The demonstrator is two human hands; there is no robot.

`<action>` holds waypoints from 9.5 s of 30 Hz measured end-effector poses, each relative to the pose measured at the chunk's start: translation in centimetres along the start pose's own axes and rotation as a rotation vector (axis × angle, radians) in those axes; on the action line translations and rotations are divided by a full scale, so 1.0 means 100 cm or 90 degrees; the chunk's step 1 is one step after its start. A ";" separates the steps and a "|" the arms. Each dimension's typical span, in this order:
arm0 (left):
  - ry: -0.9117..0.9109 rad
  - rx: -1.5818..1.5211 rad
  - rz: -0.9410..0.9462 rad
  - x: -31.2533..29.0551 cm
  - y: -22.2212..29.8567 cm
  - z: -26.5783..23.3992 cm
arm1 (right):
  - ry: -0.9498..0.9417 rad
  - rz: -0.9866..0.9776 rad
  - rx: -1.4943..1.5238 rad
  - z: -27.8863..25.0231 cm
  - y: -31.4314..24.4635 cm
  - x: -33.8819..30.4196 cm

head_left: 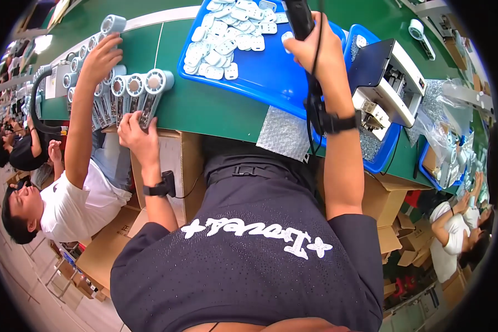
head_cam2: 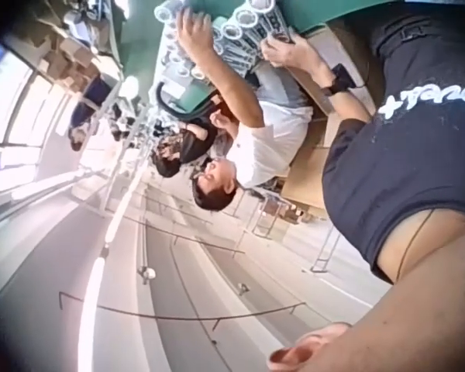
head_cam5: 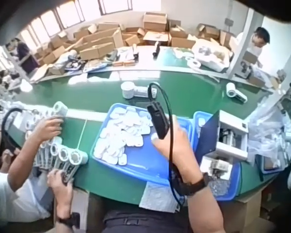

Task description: Using an electric screwdriver to assemble plastic housing components on an electronics production line.

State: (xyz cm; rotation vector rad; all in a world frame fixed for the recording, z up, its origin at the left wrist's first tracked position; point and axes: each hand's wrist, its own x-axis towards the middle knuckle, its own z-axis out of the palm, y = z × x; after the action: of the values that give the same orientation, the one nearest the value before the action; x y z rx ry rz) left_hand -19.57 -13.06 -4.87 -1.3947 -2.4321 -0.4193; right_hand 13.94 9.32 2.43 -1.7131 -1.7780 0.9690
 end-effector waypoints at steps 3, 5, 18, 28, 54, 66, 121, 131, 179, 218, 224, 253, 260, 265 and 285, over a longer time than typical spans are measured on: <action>-0.071 -0.222 0.118 0.013 0.002 -0.029 | -0.034 -0.100 0.255 -0.008 0.020 -0.032; -0.080 -0.528 0.132 0.030 0.030 -0.054 | -0.086 -0.068 0.363 -0.018 0.016 -0.058; -0.694 -0.993 0.579 -0.015 0.247 -0.050 | 0.043 0.050 0.554 -0.032 0.048 -0.187; -0.622 -0.962 0.558 -0.039 0.275 -0.028 | 0.118 0.158 0.413 -0.044 0.060 -0.204; -0.595 -0.968 0.615 -0.049 0.275 0.001 | 0.472 -0.355 0.534 -0.113 0.056 -0.116; -0.583 -0.966 0.611 -0.052 0.275 0.003 | 0.476 -0.346 0.460 -0.102 0.048 -0.122; -0.577 -0.946 0.619 -0.051 0.277 0.002 | 0.183 -0.283 0.679 -0.109 -0.002 -0.171; -0.566 -0.978 0.606 -0.053 0.276 0.000 | 0.157 -0.340 0.717 -0.099 0.005 -0.167; -0.017 0.058 0.059 0.011 -0.016 0.003 | -0.015 -0.227 -0.372 0.072 0.003 0.008; -0.463 -1.045 0.614 -0.054 0.271 0.005 | 0.232 -0.340 0.600 -0.114 0.026 -0.178; -0.458 -1.034 0.625 -0.051 0.273 0.005 | 0.170 -0.377 0.626 -0.104 -0.004 -0.183; -0.434 -1.019 0.631 -0.050 0.275 0.006 | 0.245 -0.404 0.368 -0.131 0.088 -0.107; -0.460 -1.016 0.637 -0.052 0.276 0.006 | 0.466 -0.284 0.376 -0.107 0.067 -0.104; -0.463 -1.002 0.640 -0.049 0.275 0.007 | 0.352 -0.215 0.445 -0.111 0.082 -0.114; -0.432 -1.052 0.610 -0.054 0.275 0.006 | 0.140 -0.387 0.728 -0.088 0.013 -0.154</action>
State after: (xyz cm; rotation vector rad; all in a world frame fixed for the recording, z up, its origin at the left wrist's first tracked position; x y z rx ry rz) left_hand 6.87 -3.68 -4.82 -3.3526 -0.8806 -2.0908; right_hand 22.95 -4.59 8.95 -0.4913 -1.0706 1.1046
